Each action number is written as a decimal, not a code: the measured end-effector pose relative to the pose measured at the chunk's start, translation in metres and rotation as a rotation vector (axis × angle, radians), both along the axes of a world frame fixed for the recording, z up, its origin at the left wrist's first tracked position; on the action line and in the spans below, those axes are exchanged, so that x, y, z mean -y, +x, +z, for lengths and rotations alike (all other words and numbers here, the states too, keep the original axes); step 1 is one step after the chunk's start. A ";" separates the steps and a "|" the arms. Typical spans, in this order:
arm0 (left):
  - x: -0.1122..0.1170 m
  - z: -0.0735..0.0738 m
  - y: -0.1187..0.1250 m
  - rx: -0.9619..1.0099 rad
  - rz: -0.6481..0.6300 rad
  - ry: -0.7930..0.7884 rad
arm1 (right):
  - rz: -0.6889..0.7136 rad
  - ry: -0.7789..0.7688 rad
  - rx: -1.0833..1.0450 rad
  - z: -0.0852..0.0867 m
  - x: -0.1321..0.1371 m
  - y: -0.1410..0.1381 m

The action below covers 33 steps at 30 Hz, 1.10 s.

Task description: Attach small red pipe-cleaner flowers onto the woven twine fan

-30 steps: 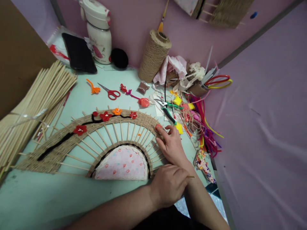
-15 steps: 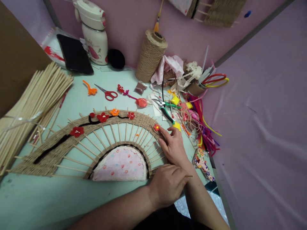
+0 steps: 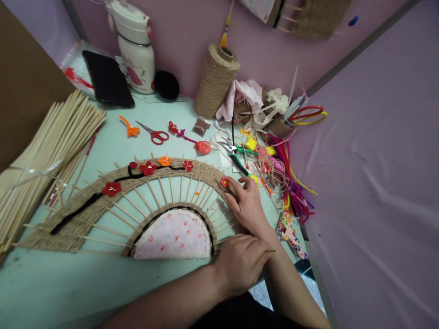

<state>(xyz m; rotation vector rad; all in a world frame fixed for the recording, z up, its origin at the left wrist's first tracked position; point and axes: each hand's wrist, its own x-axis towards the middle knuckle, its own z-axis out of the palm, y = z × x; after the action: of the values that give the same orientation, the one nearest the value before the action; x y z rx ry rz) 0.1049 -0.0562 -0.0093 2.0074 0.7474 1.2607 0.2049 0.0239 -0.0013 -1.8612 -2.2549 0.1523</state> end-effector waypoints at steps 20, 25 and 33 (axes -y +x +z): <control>-0.007 0.000 -0.004 0.393 -0.062 -0.783 | -0.152 0.245 -0.541 0.023 0.040 0.023; -0.011 0.002 -0.007 0.354 -0.009 -0.769 | -0.002 0.396 -0.387 0.036 0.080 0.033; -0.012 -0.006 -0.002 0.561 -0.170 -0.945 | 0.249 0.449 -0.301 0.017 0.092 0.022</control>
<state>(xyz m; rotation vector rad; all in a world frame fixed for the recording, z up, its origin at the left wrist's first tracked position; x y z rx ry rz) 0.1032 -0.0441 -0.0158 0.8806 0.6815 1.0080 0.2270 -0.0682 0.0156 -1.2420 -2.0871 -0.0340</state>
